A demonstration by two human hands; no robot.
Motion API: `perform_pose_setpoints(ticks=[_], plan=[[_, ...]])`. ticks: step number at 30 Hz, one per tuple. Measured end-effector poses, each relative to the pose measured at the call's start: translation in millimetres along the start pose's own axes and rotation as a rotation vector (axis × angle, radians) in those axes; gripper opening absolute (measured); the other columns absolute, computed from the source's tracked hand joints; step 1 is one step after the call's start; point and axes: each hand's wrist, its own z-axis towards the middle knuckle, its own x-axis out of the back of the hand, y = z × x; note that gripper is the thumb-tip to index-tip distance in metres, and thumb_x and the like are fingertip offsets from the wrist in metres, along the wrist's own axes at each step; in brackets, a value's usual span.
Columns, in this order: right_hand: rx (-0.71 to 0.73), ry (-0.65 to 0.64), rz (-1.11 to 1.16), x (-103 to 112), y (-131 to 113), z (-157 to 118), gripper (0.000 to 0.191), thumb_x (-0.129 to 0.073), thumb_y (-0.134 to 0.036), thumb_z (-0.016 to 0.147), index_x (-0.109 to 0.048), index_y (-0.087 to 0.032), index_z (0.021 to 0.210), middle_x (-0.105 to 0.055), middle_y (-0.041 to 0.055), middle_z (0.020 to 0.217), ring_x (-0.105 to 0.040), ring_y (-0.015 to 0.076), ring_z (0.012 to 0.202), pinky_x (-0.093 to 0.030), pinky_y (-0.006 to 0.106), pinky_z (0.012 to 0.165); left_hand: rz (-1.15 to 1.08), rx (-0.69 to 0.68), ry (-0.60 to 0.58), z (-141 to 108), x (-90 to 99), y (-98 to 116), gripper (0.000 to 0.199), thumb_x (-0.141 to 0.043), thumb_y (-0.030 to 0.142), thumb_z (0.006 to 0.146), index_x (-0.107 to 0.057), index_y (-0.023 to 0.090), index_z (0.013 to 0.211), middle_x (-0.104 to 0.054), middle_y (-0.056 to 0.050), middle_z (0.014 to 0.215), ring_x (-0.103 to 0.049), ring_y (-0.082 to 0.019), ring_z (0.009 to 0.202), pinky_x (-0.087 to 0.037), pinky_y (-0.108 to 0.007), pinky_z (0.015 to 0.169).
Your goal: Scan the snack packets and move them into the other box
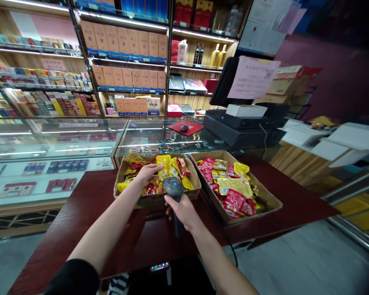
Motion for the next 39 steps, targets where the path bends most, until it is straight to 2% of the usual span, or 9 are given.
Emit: perform_pose_setpoints(ticks=[11, 19, 21, 23, 25, 28, 30, 35, 39], plan=[[0.012, -0.005, -0.032, -4.5, -0.8, 0.9, 0.023, -0.063, -0.036, 0.073, -0.052, -0.017, 0.065, -0.051, -0.0031, 0.048, -0.046, 0.0093, 0.036, -0.037, 0.021, 0.033, -0.017, -0.004, 0.004, -3.2, -3.2, 3.0, 0.042, -0.086, 0.027, 0.053, -0.072, 0.012, 0.09, -0.073, -0.01, 0.088, -0.068, -0.018, 0.076, -0.052, -0.026, 0.066], [0.008, 0.007, 0.021, -1.8, 3.5, 3.9, 0.027, -0.067, -0.039, 0.071, -0.057, -0.014, 0.067, -0.056, -0.0006, 0.052, -0.05, 0.0103, 0.039, -0.038, 0.021, 0.034, -0.006, -0.006, 0.015, -2.6, -4.9, 4.4, 0.038, -0.084, 0.028, 0.059, -0.072, 0.011, 0.09, -0.073, -0.011, 0.082, -0.068, -0.019, 0.073, -0.051, -0.023, 0.059], [0.037, 0.031, 0.12, 0.4, 1.1, 7.2, 0.027, -0.071, -0.037, 0.066, -0.062, -0.013, 0.075, -0.064, 0.0029, 0.067, -0.06, 0.0135, 0.053, -0.047, 0.023, 0.043, 0.006, 0.016, 0.028, -3.1, -4.3, 4.3, 0.039, -0.084, 0.027, 0.058, -0.072, 0.012, 0.091, -0.073, -0.011, 0.084, -0.068, -0.017, 0.072, -0.049, -0.021, 0.055], [0.076, 0.069, 0.258, 4.6, -4.1, 12.8, 0.031, -0.075, -0.032, 0.061, -0.065, -0.014, 0.085, -0.068, 0.0042, 0.083, -0.065, 0.0162, 0.071, -0.055, 0.027, 0.06, 0.002, 0.022, 0.028, -3.4, -3.4, 3.9, 0.04, -0.085, 0.026, 0.057, -0.072, 0.012, 0.092, -0.073, -0.01, 0.086, -0.068, -0.017, 0.072, -0.049, -0.02, 0.055], [0.104, 0.119, 0.345, 10.7, -10.9, 20.7, 0.032, -0.076, -0.028, 0.06, -0.067, -0.016, 0.088, -0.069, 0.0033, 0.091, -0.066, 0.0165, 0.082, -0.055, 0.03, 0.075, -0.016, 0.015, 0.014, -4.0, -2.6, 3.6, 0.039, -0.085, 0.025, 0.057, -0.072, 0.013, 0.091, -0.072, -0.01, 0.088, -0.068, -0.017, 0.073, -0.051, -0.021, 0.057], [0.107, 0.217, 0.33, 22.0, -20.2, 34.3, 0.027, -0.075, -0.023, 0.061, -0.069, -0.017, 0.086, -0.07, 0.0021, 0.092, -0.064, 0.0155, 0.087, -0.052, 0.028, 0.083, -0.056, 0.013, -0.017, -6.1, -2.4, 3.8, 0.035, -0.083, 0.023, 0.06, -0.071, 0.012, 0.091, -0.072, -0.01, 0.09, -0.068, -0.017, 0.075, -0.054, -0.023, 0.061], [0.062, 0.227, 0.341, 29.6, -25.0, 42.4, 0.024, -0.074, -0.02, 0.061, -0.069, -0.017, 0.085, -0.071, 0.0022, 0.09, -0.064, 0.0156, 0.087, -0.052, 0.028, 0.083, -0.085, 0.021, -0.068, -8.4, -4.3, 4.3, 0.033, -0.083, 0.021, 0.061, -0.071, 0.012, 0.091, -0.072, -0.011, 0.092, -0.068, -0.017, 0.076, -0.055, -0.023, 0.062], [-0.027, 0.097, 0.555, 50.5, -35.1, 51.6, 0.021, -0.07, -0.013, 0.063, -0.065, -0.016, 0.084, -0.071, 0.0035, 0.083, -0.067, 0.0169, 0.077, -0.057, 0.031, 0.071, -0.021, 0.074, -0.156, -11.8, -25.7, 5.2, 0.034, -0.082, 0.021, 0.063, -0.07, 0.013, 0.094, -0.071, -0.011, 0.095, -0.068, -0.016, 0.074, -0.055, -0.021, 0.058], [0.006, 0.16, 0.586, 79.9, -46.1, 48.1, 0.021, -0.069, -0.011, 0.064, -0.064, -0.015, 0.084, -0.069, 0.0026, 0.075, -0.066, 0.0155, 0.07, -0.057, 0.027, 0.065, 0.006, 0.101, -0.232, -5.9, -65.5, 7.5, 0.031, -0.081, 0.019, 0.064, -0.07, 0.011, 0.091, -0.072, -0.012, 0.094, -0.069, -0.017, 0.073, -0.056, -0.022, 0.06]])
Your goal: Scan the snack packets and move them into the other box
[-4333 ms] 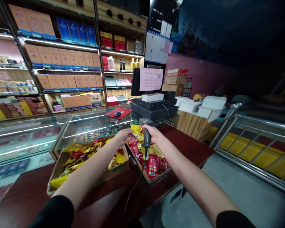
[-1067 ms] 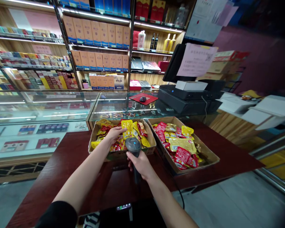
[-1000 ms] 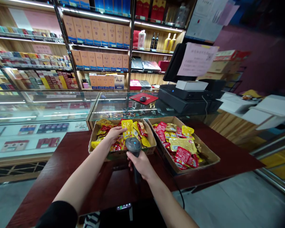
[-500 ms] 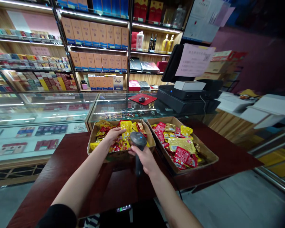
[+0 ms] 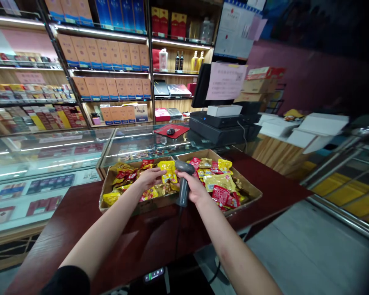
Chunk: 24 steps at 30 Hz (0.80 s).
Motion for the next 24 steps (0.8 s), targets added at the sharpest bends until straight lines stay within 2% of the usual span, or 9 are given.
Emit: perform_pose_setpoints(ticks=[4, 9, 12, 14, 16, 19, 21, 24], plan=[[0.062, 0.082, 0.019, 32.3, -36.2, -4.1, 0.019, -0.066, -0.012, 0.068, -0.065, -0.013, 0.087, -0.068, 0.0019, 0.07, -0.063, 0.0129, 0.061, -0.055, 0.024, 0.058, 0.054, 0.024, -0.088, 22.0, -50.5, 3.7, 0.027, -0.08, 0.015, 0.066, -0.069, 0.009, 0.09, -0.072, -0.012, 0.09, -0.069, -0.016, 0.07, -0.056, -0.022, 0.058], [0.203, 0.251, 0.026, 79.6, -82.8, -16.2, 0.017, -0.065, -0.012, 0.068, -0.066, -0.012, 0.086, -0.066, 0.0015, 0.064, -0.059, 0.0115, 0.053, -0.05, 0.021, 0.048, 0.074, 0.037, -0.206, 48.5, -120.8, 0.2, 0.033, -0.078, 0.014, 0.067, -0.068, 0.008, 0.097, -0.071, -0.014, 0.092, -0.069, -0.018, 0.075, -0.057, -0.03, 0.07], [0.232, 0.322, 0.03, 99.9, -102.1, -28.5, 0.014, -0.064, -0.014, 0.069, -0.066, -0.013, 0.083, -0.066, 0.0024, 0.062, -0.06, 0.0134, 0.053, -0.049, 0.022, 0.048, 0.105, 0.056, -0.197, 57.7, -154.7, -4.7, 0.036, -0.08, 0.013, 0.065, -0.068, 0.008, 0.098, -0.071, -0.014, 0.091, -0.068, -0.017, 0.075, -0.057, -0.032, 0.073], [0.239, 0.353, 0.022, 107.4, -108.1, -36.1, 0.014, -0.065, -0.015, 0.068, -0.065, -0.013, 0.082, -0.067, 0.0025, 0.062, -0.061, 0.0139, 0.054, -0.05, 0.023, 0.05, 0.14, 0.069, -0.172, 59.2, -167.6, -7.8, 0.037, -0.082, 0.014, 0.063, -0.068, 0.008, 0.097, -0.071, -0.013, 0.088, -0.067, -0.017, 0.073, -0.057, -0.031, 0.071], [0.235, 0.355, 0.022, 110.1, -107.8, -40.1, 0.014, -0.065, -0.015, 0.068, -0.065, -0.013, 0.082, -0.066, 0.0017, 0.062, -0.061, 0.0136, 0.054, -0.05, 0.023, 0.052, 0.166, 0.079, -0.162, 57.2, -170.5, -10.1, 0.038, -0.083, 0.015, 0.062, -0.068, 0.008, 0.096, -0.071, -0.012, 0.086, -0.067, -0.017, 0.073, -0.057, -0.03, 0.069], [0.217, 0.328, 0.032, 105.9, -97.3, -36.9, 0.016, -0.065, -0.015, 0.068, -0.066, -0.014, 0.084, -0.064, -0.0001, 0.061, -0.06, 0.0122, 0.054, -0.05, 0.023, 0.055, 0.175, 0.084, -0.16, 49.8, -156.9, -11.2, 0.038, -0.082, 0.015, 0.062, -0.068, 0.008, 0.096, -0.071, -0.012, 0.086, -0.067, -0.017, 0.073, -0.057, -0.028, 0.068], [0.215, 0.302, 0.025, 97.2, -86.3, -30.5, 0.018, -0.066, -0.014, 0.067, -0.066, -0.014, 0.085, -0.064, -0.0008, 0.062, -0.06, 0.0113, 0.055, -0.05, 0.022, 0.056, 0.172, 0.074, -0.151, 43.4, -138.0, -9.8, 0.038, -0.082, 0.016, 0.063, -0.068, 0.008, 0.098, -0.071, -0.012, 0.088, -0.068, -0.017, 0.075, -0.057, -0.028, 0.069], [0.187, 0.236, 0.006, 75.7, -67.4, -20.2, 0.015, -0.065, -0.013, 0.067, -0.066, -0.014, 0.082, -0.064, -0.0006, 0.061, -0.06, 0.011, 0.056, -0.05, 0.021, 0.056, 0.165, 0.048, -0.097, 31.9, -99.1, -3.0, 0.039, -0.082, 0.016, 0.064, -0.068, 0.008, 0.1, -0.071, -0.014, 0.09, -0.069, -0.019, 0.076, -0.058, -0.03, 0.069]])
